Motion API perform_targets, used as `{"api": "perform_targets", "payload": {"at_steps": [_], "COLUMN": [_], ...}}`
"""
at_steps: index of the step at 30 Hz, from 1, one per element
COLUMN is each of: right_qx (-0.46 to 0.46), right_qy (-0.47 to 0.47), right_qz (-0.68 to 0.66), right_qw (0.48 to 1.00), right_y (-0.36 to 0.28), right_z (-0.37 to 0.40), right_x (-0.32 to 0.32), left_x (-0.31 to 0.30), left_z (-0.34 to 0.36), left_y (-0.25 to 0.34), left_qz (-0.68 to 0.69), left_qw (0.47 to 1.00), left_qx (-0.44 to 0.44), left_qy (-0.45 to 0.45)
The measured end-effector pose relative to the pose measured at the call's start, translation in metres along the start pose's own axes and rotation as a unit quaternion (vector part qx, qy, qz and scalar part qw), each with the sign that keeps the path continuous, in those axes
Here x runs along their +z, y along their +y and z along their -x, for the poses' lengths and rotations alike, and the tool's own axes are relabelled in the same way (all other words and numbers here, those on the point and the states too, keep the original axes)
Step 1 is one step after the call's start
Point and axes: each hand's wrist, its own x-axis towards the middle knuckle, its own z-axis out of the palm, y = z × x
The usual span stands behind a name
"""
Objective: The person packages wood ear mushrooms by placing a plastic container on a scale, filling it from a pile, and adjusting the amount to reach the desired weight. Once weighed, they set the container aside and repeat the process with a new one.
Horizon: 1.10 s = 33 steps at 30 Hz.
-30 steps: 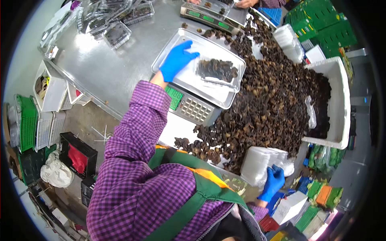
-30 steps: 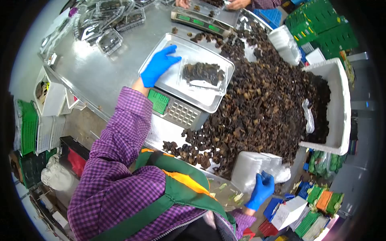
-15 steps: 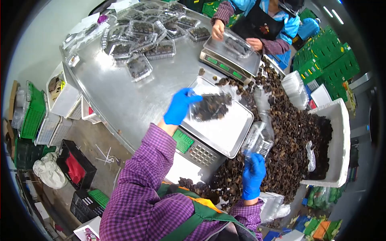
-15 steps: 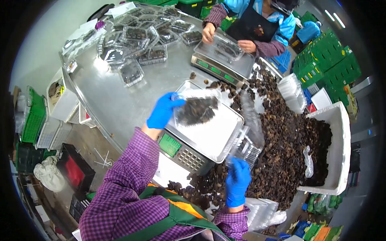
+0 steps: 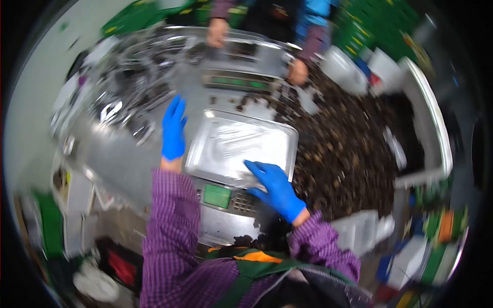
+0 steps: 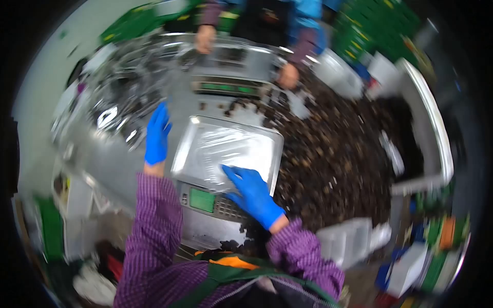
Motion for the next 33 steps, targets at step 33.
{"api": "perform_targets", "payload": {"at_steps": [33], "right_qx": [0.502], "right_qy": [0.140], "right_qz": [-0.097], "right_qw": [0.848], "right_y": [0.356], "right_z": [0.117], "right_x": [-0.049], "left_x": [0.074], "left_z": [0.106], "left_y": [-0.057], "left_qz": [-0.239], "left_qw": [0.965], "left_qx": [-0.027], "left_qy": [-0.101]}}
